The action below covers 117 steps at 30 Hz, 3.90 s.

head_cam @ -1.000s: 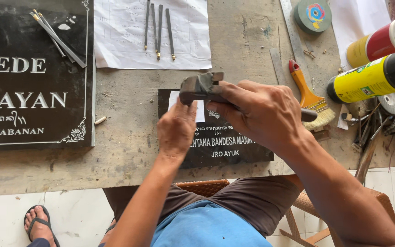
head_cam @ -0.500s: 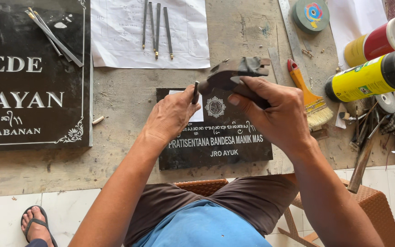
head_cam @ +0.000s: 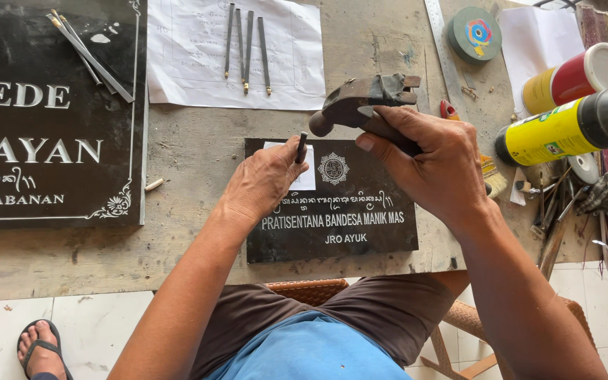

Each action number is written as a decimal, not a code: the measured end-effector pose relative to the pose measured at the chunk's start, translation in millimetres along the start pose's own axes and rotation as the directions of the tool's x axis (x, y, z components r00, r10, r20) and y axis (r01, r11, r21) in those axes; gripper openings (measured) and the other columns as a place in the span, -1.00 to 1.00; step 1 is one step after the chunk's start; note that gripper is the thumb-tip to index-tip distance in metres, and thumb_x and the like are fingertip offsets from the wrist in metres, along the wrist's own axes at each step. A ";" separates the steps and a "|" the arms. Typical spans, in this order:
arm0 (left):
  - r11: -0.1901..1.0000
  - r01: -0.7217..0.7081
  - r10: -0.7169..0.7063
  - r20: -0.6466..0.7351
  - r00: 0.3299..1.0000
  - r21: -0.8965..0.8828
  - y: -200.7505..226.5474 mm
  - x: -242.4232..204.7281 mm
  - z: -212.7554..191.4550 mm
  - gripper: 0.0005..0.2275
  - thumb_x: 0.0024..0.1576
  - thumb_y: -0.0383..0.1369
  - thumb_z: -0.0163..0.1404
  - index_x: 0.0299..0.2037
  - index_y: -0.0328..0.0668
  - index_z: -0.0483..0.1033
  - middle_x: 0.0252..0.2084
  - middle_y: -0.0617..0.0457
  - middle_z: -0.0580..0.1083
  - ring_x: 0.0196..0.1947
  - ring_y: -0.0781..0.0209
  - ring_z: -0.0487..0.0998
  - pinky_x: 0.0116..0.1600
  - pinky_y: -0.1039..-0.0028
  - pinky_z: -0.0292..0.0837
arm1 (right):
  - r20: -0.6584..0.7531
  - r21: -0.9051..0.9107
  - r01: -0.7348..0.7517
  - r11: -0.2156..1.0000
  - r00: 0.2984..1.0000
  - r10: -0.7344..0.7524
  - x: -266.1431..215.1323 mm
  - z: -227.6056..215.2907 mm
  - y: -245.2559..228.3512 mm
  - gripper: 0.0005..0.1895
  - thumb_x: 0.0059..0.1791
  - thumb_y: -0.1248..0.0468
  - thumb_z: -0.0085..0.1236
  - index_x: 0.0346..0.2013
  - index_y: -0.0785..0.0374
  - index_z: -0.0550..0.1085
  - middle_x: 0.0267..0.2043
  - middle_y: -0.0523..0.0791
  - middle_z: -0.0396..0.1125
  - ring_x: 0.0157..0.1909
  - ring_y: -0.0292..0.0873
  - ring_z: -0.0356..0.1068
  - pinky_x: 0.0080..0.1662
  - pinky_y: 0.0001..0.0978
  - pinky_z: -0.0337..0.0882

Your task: The person uses a hammer and chisel to engrave a design onto a dark plaque. They repeatedly strike the chisel to carve the pattern, occasionally repositioning the chisel to continue the work.

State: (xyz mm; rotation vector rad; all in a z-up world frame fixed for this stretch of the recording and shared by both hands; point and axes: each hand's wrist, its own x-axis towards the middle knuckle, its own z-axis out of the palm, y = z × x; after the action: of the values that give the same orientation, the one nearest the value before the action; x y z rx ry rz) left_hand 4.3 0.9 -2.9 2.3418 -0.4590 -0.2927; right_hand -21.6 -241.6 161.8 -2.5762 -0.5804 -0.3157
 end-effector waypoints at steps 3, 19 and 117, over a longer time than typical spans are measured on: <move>1.000 -0.005 0.005 -0.005 1.000 -0.014 -1.6 -0.1 1.6 -0.78 0.44 -0.18 0.05 0.11 0.05 0.29 -0.20 -0.03 0.59 -0.28 -0.40 0.60 -0.24 -0.13 0.44 | -0.022 -0.013 0.022 1.000 1.000 -0.022 1.2 0.7 3.2 -0.61 0.18 0.10 0.42 0.22 0.23 0.68 -0.04 -0.16 0.66 -0.21 -0.35 0.46 -0.05 -0.37 0.46; 0.993 0.110 -0.117 0.189 0.975 0.047 25.6 9.5 -24.4 -0.67 0.41 -0.20 0.06 0.30 0.09 0.26 -0.12 -0.36 0.60 -0.16 -0.65 0.61 -0.10 -0.28 0.43 | -0.029 0.044 -0.112 0.993 0.993 0.113 4.7 17.6 10.3 -0.53 0.15 0.14 0.51 0.31 0.25 0.68 -0.29 -0.20 0.55 -0.32 -0.41 0.18 -0.28 -0.44 0.31; 0.983 -0.165 0.150 -0.162 0.975 -0.086 -5.0 -13.0 10.4 -0.71 0.44 -0.40 0.16 0.21 -0.23 0.29 -0.50 0.06 0.45 -0.66 0.23 0.43 -0.56 0.44 0.55 | -0.113 0.066 -0.164 0.984 0.979 0.170 -34.0 22.8 14.6 -0.57 0.19 0.18 0.52 0.31 0.28 0.68 -0.31 -0.28 0.38 -0.28 -0.39 0.17 -0.20 -0.46 0.32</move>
State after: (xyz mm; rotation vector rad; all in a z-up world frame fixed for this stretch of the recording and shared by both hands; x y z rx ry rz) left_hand -9.8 3.2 -12.8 2.1967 -0.5379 -0.0561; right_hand -42.3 -253.5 125.6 -2.5117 -0.3231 -0.3852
